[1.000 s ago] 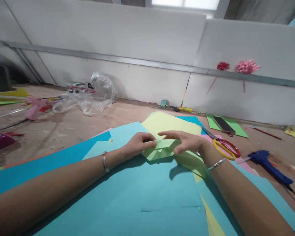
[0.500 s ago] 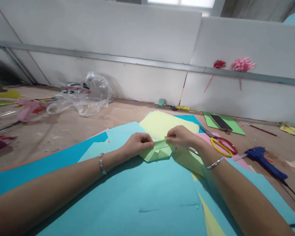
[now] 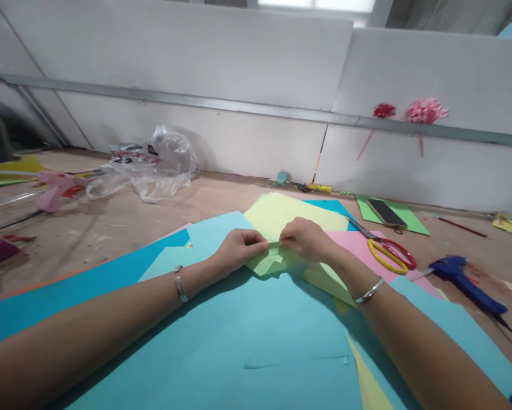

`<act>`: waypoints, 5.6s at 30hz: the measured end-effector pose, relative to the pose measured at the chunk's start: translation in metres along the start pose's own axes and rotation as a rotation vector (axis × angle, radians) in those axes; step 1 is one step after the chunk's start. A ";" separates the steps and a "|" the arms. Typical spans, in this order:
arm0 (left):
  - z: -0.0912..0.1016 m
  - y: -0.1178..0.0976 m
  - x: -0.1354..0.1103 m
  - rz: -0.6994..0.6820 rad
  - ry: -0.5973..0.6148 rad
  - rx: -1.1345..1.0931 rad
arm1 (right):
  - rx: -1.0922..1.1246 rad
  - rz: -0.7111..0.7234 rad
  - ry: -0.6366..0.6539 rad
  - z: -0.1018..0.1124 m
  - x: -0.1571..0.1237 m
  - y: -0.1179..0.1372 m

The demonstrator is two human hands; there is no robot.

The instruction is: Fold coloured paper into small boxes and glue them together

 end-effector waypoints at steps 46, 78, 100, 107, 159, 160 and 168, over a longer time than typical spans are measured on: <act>0.002 -0.008 0.001 -0.079 -0.003 0.138 | 1.045 -0.479 -0.495 -0.022 -0.024 -0.038; -0.031 -0.018 -0.008 -0.020 0.294 0.554 | -0.238 -0.144 0.374 -0.038 -0.006 0.002; -0.050 -0.030 -0.021 -0.371 0.329 0.956 | -0.278 -0.059 0.534 -0.038 -0.016 0.002; -0.056 -0.030 -0.025 -0.378 0.390 1.072 | -0.403 -0.130 0.534 -0.021 -0.021 0.000; -0.052 -0.036 -0.029 -0.334 0.422 1.325 | -0.198 -0.307 0.478 -0.038 -0.014 -0.008; -0.051 -0.037 -0.029 -0.367 0.419 1.368 | -0.196 -0.307 0.476 -0.038 -0.014 -0.008; -0.050 -0.050 -0.049 -0.826 0.343 1.569 | -0.190 -0.311 0.481 -0.040 -0.012 -0.011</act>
Point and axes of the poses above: each hand's wrist, its own x-axis towards the middle knuckle, its own z-axis out of the back of the hand, y = z × x, the point moved 9 cm from there along x, towards the middle knuckle, and after that the axes turned 13 degrees about y, right-handed, at the moved point
